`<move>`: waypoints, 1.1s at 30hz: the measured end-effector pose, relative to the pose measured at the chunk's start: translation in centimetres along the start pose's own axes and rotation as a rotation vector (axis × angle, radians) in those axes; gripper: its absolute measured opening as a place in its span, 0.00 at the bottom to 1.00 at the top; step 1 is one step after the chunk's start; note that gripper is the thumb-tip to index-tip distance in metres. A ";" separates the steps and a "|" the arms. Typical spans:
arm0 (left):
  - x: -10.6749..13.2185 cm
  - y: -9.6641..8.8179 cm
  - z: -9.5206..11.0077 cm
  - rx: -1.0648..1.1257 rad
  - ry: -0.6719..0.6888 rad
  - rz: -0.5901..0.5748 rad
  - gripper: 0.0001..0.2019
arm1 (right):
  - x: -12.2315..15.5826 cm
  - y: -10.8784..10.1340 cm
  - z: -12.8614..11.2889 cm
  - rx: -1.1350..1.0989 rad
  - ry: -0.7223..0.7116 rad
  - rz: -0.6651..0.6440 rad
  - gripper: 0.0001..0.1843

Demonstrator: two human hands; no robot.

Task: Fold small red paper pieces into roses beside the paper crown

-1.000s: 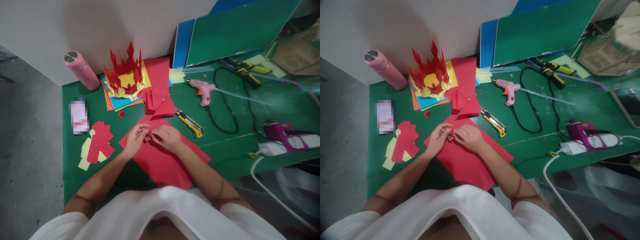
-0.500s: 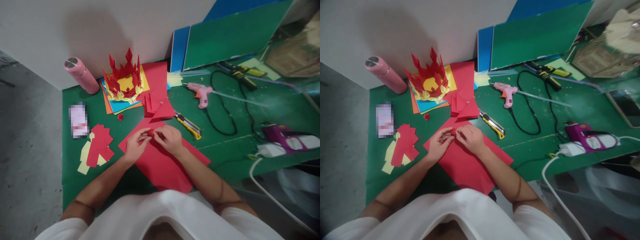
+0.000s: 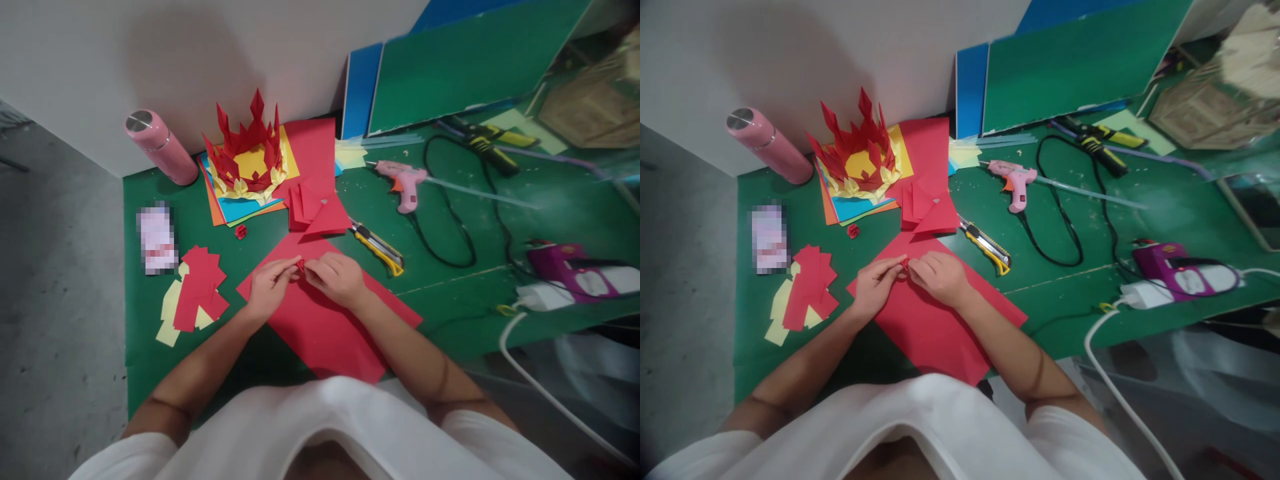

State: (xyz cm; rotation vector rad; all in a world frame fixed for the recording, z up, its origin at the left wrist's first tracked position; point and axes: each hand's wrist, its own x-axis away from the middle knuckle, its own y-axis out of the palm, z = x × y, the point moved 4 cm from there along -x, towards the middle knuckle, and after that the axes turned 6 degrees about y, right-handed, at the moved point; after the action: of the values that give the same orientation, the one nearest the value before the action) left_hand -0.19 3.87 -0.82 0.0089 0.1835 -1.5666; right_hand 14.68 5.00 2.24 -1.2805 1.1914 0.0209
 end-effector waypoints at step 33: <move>-3.0 -3.7 1.4 -0.321 0.100 0.158 0.12 | -0.7 -1.0 3.6 -0.004 0.399 -0.043 0.06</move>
State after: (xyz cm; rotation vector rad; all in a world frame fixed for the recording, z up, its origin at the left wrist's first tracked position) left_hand -3.73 6.65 1.36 -0.1471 0.4999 -1.3655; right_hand 17.28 7.68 2.81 -1.3516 1.5012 -0.2756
